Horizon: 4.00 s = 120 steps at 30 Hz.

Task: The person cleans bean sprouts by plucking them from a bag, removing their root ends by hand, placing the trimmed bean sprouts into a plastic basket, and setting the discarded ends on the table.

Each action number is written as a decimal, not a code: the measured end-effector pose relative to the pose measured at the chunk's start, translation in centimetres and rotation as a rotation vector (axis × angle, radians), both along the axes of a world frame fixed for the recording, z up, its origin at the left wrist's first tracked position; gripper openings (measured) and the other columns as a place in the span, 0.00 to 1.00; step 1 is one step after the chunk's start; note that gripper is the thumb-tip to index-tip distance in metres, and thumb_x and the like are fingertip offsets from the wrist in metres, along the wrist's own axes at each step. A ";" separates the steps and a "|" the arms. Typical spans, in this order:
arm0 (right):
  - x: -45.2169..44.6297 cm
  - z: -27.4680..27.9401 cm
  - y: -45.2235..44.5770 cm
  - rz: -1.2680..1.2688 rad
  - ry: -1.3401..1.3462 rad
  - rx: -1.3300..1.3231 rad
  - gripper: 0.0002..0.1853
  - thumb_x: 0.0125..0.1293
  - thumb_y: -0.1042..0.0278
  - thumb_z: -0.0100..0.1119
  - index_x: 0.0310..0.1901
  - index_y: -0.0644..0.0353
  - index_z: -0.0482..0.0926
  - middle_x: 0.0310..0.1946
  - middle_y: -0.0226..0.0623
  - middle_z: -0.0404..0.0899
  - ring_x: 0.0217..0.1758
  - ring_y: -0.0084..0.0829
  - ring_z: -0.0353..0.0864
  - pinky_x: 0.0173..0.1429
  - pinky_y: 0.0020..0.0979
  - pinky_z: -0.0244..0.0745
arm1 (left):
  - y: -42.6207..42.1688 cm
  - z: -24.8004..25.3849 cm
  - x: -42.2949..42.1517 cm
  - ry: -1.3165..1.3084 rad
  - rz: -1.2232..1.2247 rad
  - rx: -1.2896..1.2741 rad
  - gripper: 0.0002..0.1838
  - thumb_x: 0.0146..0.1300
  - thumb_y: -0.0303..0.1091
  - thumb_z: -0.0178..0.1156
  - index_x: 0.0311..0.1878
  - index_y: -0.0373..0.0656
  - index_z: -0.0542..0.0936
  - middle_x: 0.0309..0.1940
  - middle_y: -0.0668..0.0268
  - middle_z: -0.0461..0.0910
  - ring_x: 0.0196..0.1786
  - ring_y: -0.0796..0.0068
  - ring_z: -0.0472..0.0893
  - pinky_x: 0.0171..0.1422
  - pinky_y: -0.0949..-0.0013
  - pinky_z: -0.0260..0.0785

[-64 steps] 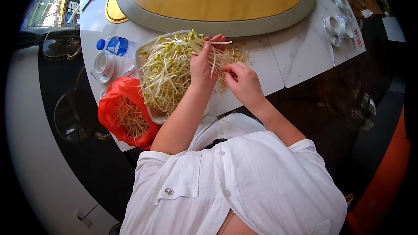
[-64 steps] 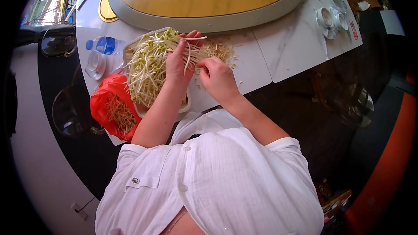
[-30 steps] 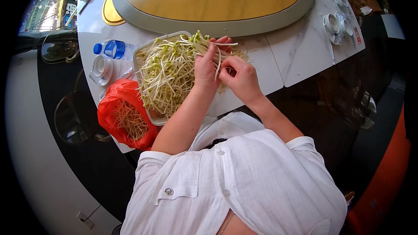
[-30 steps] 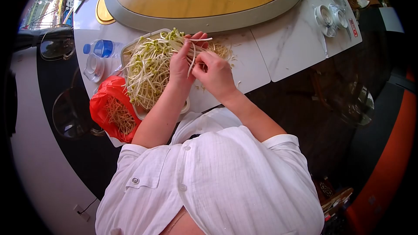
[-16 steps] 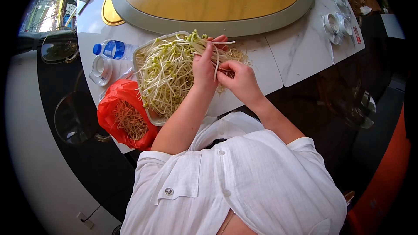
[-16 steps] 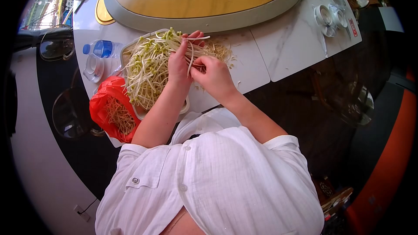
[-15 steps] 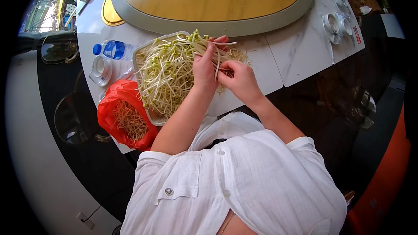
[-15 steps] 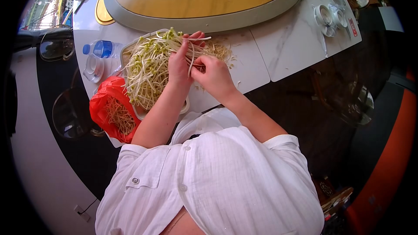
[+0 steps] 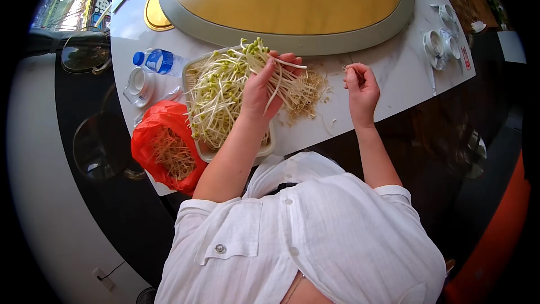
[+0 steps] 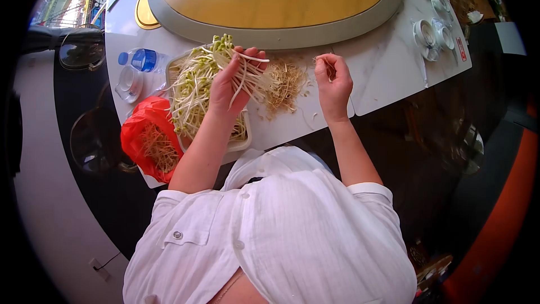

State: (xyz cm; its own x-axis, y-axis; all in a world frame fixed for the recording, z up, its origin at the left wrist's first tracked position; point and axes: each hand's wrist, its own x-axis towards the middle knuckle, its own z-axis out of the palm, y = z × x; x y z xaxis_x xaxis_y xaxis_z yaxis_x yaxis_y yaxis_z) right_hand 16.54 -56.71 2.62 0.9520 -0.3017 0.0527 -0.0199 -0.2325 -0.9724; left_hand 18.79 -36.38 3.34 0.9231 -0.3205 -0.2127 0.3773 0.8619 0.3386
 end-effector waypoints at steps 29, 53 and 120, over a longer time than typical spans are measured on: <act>1.8 -5.0 4.7 0.402 0.055 -0.485 0.06 0.56 0.75 0.51 0.35 0.59 0.76 0.36 0.37 0.77 0.33 0.39 0.78 0.38 0.35 0.72 | 9.5 4.0 -4.3 -0.041 -0.223 2.478 0.26 0.47 0.31 0.62 0.51 0.39 0.66 0.42 0.52 0.70 0.46 0.52 0.74 0.49 0.58 0.70; 5.9 -1.8 3.1 0.749 0.503 -0.048 0.13 0.60 0.64 0.56 0.44 0.62 0.75 0.33 0.38 0.80 0.35 0.28 0.80 0.39 0.28 0.74 | 15.1 5.8 -11.3 -0.070 0.413 2.043 0.13 0.56 0.30 0.59 0.45 0.39 0.75 0.37 0.60 0.74 0.43 0.60 0.74 0.48 0.63 0.66; 2.5 2.5 21.8 0.893 -0.442 -0.147 0.08 0.58 0.74 0.57 0.40 0.61 0.76 0.35 0.39 0.77 0.33 0.36 0.79 0.36 0.31 0.75 | 16.5 7.2 -6.3 -0.096 0.130 1.370 0.04 0.64 0.25 0.51 0.40 0.37 0.71 0.35 0.68 0.74 0.34 0.84 0.73 0.40 0.81 0.66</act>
State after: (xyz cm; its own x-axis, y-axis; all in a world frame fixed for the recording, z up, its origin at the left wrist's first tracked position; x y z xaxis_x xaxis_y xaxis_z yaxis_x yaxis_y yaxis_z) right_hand 19.05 -34.94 5.09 0.7121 0.5509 0.4352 0.5762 -0.1044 -0.8106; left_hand 12.46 -19.84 10.51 0.9589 0.1801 -0.2192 0.2472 -0.1512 0.9571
